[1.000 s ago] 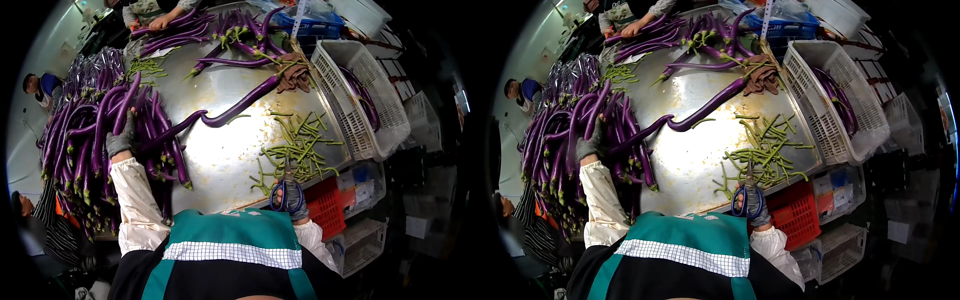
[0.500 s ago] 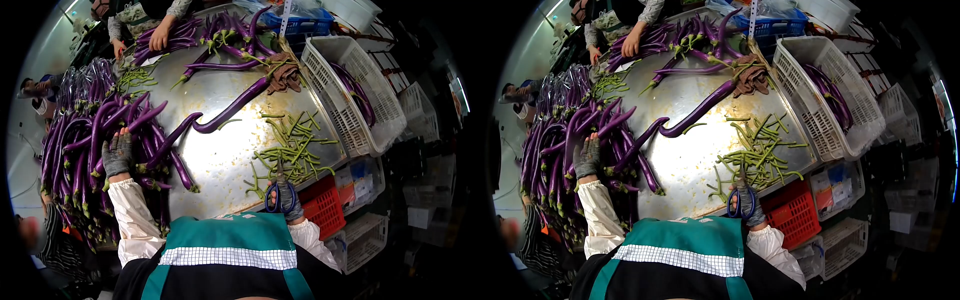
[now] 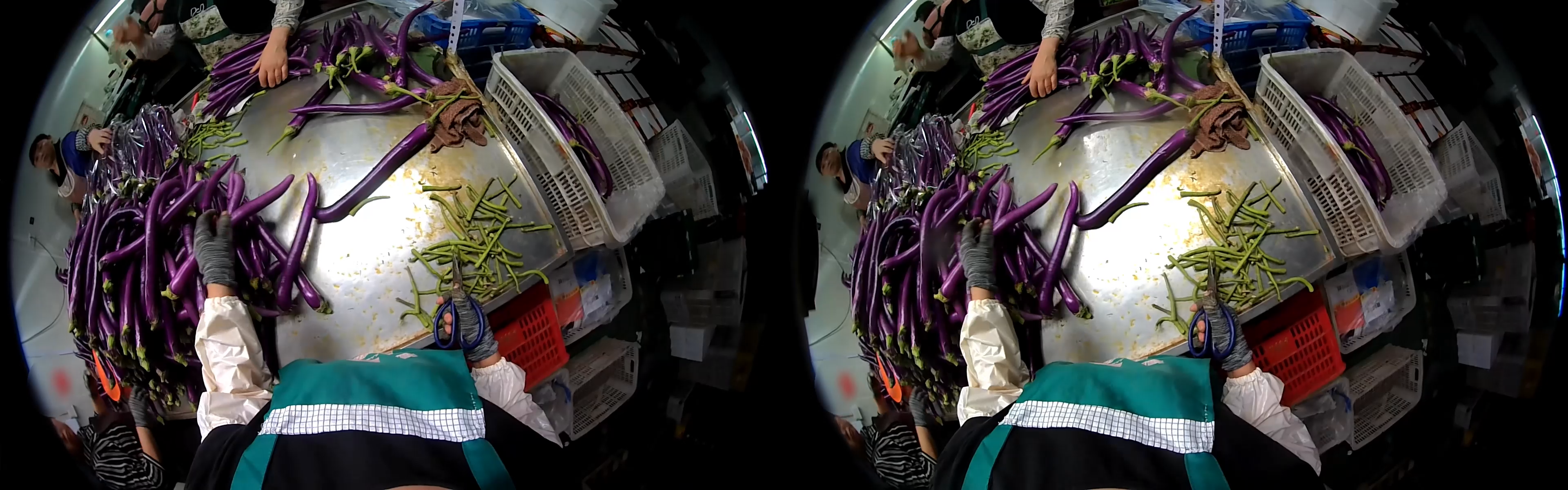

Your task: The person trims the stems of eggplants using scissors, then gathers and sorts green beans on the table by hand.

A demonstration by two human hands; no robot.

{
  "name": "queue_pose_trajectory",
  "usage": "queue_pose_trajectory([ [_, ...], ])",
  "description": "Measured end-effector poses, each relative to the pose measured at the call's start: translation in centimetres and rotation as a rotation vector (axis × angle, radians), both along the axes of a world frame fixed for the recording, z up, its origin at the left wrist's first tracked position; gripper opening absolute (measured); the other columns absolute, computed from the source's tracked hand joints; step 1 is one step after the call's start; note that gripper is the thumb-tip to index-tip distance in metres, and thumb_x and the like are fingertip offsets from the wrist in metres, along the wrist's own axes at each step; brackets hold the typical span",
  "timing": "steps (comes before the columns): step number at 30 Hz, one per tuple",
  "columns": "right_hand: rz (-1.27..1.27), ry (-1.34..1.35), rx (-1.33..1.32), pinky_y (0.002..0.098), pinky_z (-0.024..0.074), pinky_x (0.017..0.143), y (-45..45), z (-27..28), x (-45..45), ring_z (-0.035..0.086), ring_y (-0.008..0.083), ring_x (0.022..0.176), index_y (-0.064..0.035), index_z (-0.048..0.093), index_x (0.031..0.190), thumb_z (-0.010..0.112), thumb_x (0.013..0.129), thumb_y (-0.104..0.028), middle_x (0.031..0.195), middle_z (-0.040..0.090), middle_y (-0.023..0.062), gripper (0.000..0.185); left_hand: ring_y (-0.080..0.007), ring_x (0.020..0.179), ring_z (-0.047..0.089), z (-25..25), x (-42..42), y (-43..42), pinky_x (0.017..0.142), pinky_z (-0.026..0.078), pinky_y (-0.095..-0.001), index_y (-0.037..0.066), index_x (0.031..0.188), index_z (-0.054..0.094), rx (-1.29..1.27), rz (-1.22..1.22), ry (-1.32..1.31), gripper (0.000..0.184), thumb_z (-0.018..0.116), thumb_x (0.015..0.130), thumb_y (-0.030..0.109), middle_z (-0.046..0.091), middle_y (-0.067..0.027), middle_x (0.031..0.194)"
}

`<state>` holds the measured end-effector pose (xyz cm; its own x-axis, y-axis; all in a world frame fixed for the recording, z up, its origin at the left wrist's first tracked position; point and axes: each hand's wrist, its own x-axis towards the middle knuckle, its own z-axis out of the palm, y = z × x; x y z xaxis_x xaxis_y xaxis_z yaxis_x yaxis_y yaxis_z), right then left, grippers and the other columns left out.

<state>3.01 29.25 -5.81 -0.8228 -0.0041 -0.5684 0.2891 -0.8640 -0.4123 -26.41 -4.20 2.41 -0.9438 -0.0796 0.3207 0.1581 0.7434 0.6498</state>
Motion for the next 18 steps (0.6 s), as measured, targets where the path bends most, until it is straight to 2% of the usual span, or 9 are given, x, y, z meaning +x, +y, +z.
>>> queue_pose_trajectory([
  [1, 0.006, -0.012, 0.009, 0.0228, 0.0454, 0.038, 0.0, 0.1, 0.0, 0.052, 0.0105, 0.042, 0.0006, 0.051, 0.099, 0.042, 0.090, -0.030, 0.058, 0.055, 0.0012, 0.033, -0.0189, 0.079, 0.054, -0.9, -0.1, 0.1, 0.070, 0.043, -0.0295, 0.002, 0.100, 0.054, -0.077, 0.044, 0.038, 0.033, 0.063, 0.077, 0.023, 0.055, -0.0120, 0.095],
  [2, 0.007, -0.011, 0.005, 0.0228, 0.0454, 0.038, 0.0, -0.2, 0.0, 0.052, 0.0105, 0.042, 0.0006, 0.051, 0.099, 0.042, 0.090, -0.030, 0.058, 0.055, 0.0012, 0.033, -0.0244, 0.087, 0.054, 0.1, 0.5, 1.5, 0.076, 0.042, -0.0326, 0.002, 0.104, 0.053, -0.101, 0.088, -0.020, 0.038, 0.063, 0.075, 0.025, 0.054, -0.0155, 0.099],
  [4, 0.001, 0.036, -0.064, 0.0237, 0.0459, 0.039, 0.0, -0.9, 0.2, 0.053, 0.0112, 0.043, 0.0005, 0.051, 0.100, 0.043, 0.089, -0.030, 0.059, 0.056, 0.0016, 0.034, -0.0319, 0.098, 0.049, 2.4, 2.5, 4.3, 0.084, 0.039, -0.0382, 0.005, 0.108, 0.052, -0.528, 0.141, 0.056, 0.044, 0.060, 0.074, 0.033, 0.052, -0.0171, 0.107],
  [5, -0.001, 0.036, -0.065, 0.0237, 0.0459, 0.039, 0.1, -0.9, 0.2, 0.053, 0.0112, 0.043, 0.0005, 0.051, 0.100, 0.043, 0.089, -0.030, 0.059, 0.056, 0.0016, 0.034, -0.0319, 0.098, 0.049, 2.7, 3.0, 5.2, 0.084, 0.039, -0.0382, 0.005, 0.108, 0.052, -0.529, 0.139, 0.057, 0.044, 0.060, 0.074, 0.033, 0.052, -0.0171, 0.107],
  [7, 0.002, 0.039, -0.047, 0.0240, 0.0462, 0.039, 0.1, -0.8, 0.3, 0.053, 0.0114, 0.043, 0.0005, 0.051, 0.101, 0.043, 0.089, -0.030, 0.059, 0.056, 0.0016, 0.034, -0.0368, 0.106, 0.043, 2.9, 3.7, 6.6, 0.090, 0.034, -0.0442, 0.007, 0.109, 0.052, -0.816, 0.146, -0.063, 0.048, 0.057, 0.073, 0.040, 0.049, -0.0159, 0.114],
  [12, -0.005, 0.012, 0.015, 0.0222, 0.0442, 0.039, -0.1, 0.2, 0.1, 0.051, 0.0100, 0.042, -0.0001, 0.052, 0.099, 0.045, 0.088, -0.032, 0.057, 0.054, 0.0000, 0.035, -0.0347, 0.109, 0.040, 2.5, 4.4, 9.0, 0.091, 0.033, -0.0435, 0.005, 0.105, 0.054, -0.830, 0.088, -0.052, 0.049, 0.059, 0.072, 0.041, 0.045, -0.0149, 0.120],
  [16, 0.014, -0.036, 0.156, 0.0195, 0.0413, 0.039, -0.3, 1.0, -0.1, 0.047, 0.0069, 0.041, -0.0011, 0.053, 0.096, 0.048, 0.087, -0.034, 0.054, 0.050, -0.0030, 0.035, -0.0347, 0.109, 0.040, 2.3, 3.2, 10.2, 0.091, 0.034, -0.0423, 0.004, 0.103, 0.056, -0.778, 0.009, -0.045, 0.048, 0.060, 0.071, 0.041, 0.047, -0.0163, 0.117],
  [18, 0.009, -0.038, 0.177, 0.0192, 0.0411, 0.039, -0.4, 1.5, -0.2, 0.047, 0.0063, 0.041, -0.0012, 0.053, 0.096, 0.048, 0.087, -0.034, 0.054, 0.049, -0.0034, 0.035, -0.0356, 0.107, 0.042, 2.0, 2.2, 11.4, 0.090, 0.035, -0.0424, 0.005, 0.102, 0.056, -0.715, -0.125, 0.032, 0.046, 0.062, 0.070, 0.037, 0.048, -0.0175, 0.114],
])
